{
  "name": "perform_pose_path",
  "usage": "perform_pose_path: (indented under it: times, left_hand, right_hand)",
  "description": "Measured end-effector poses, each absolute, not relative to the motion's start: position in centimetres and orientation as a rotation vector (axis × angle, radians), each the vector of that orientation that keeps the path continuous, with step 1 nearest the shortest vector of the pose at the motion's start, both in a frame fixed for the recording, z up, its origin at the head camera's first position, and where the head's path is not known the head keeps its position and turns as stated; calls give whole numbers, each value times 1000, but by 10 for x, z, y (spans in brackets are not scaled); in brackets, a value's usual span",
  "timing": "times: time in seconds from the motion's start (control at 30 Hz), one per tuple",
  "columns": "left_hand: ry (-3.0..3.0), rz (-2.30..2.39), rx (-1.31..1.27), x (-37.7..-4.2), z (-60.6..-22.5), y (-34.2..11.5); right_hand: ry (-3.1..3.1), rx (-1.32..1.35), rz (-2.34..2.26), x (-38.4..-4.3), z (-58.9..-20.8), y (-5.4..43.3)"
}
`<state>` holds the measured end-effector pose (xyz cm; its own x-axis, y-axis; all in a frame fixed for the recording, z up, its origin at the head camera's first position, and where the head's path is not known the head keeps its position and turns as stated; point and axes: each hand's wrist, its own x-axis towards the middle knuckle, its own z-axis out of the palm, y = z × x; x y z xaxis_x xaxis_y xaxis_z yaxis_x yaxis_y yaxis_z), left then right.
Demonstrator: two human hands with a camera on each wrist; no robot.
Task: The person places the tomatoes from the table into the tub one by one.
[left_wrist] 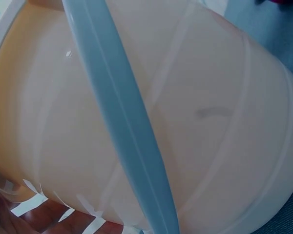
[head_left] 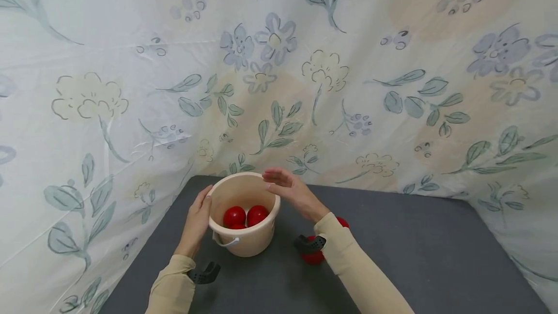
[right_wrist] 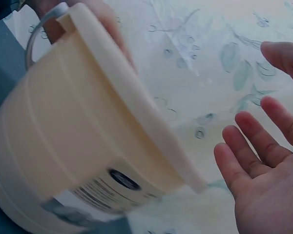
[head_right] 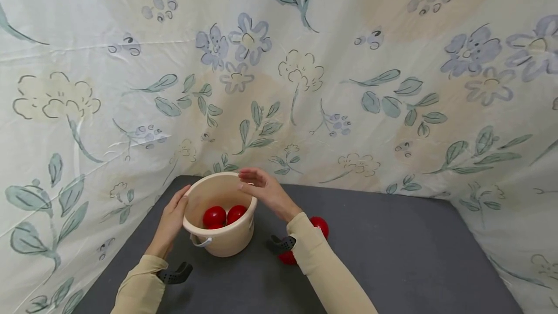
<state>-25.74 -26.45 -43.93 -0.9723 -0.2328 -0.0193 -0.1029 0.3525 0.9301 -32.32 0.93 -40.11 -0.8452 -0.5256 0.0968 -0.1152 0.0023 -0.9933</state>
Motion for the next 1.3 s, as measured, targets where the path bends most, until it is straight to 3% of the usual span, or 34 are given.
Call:
perform_pose_path:
  times: [0.67,1.3]
  left_hand:
    - [-2484,-1705,309,-257,-439,-263]
    - [-2471,-1711,299,-258,-440,-264]
  right_hand:
    - [2132,-471,-2096,-324,-422,138]
    - [2304,-186,-2005,-312,-513,166]
